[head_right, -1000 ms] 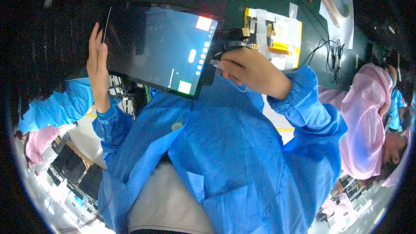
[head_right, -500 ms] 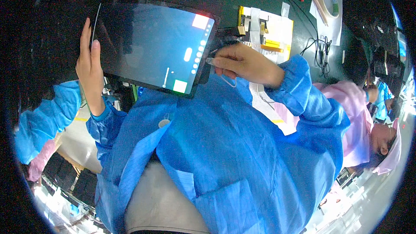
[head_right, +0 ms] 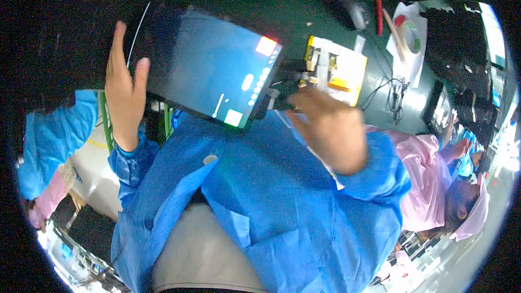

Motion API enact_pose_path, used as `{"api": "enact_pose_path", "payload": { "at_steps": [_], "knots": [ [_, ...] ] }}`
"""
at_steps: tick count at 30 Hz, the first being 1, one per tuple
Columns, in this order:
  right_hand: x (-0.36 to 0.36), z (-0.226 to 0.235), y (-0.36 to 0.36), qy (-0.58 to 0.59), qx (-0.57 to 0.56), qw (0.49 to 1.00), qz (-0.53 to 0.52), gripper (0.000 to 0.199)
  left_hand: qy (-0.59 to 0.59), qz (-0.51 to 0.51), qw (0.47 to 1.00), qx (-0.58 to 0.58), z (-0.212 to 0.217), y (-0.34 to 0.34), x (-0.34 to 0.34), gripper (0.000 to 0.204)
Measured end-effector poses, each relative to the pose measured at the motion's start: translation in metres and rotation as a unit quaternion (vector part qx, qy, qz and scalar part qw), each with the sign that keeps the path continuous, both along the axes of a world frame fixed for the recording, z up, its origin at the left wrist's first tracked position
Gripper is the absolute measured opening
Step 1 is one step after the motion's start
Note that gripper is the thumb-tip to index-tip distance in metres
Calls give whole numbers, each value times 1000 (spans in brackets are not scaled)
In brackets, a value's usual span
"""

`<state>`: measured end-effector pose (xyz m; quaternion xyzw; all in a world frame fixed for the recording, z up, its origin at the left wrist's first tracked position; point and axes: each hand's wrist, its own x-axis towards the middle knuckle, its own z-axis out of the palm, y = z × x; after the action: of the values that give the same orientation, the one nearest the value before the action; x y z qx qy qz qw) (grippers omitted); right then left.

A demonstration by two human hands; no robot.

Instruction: The person tests internal components of tablet devices and connects ribbon cables to them. This is done by hand, using a spudger and tweezers to manipulate the small components.

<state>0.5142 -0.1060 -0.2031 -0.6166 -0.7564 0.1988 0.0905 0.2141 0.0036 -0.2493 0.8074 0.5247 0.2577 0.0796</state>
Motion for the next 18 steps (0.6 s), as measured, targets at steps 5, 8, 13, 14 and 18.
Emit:
{"api": "enact_pose_path", "payload": {
  "at_steps": [5,8,13,14,18],
  "knots": [
    [84,-20,91,-85,152,976,-133,29,20,-308,951,-6,6,-41,30,60],
    [119,-81,127,-25,161,984,-74,53,86,-404,905,106,-8,-57,54,45],
    [145,-104,133,40,227,972,-41,62,112,-407,892,160,-21,-56,86,24],
    [145,-102,134,17,199,978,-57,62,98,-397,895,179,-23,-56,90,21],
    [147,-97,137,37,195,979,-54,58,71,-406,888,206,-25,-59,94,14]
  ]
}}
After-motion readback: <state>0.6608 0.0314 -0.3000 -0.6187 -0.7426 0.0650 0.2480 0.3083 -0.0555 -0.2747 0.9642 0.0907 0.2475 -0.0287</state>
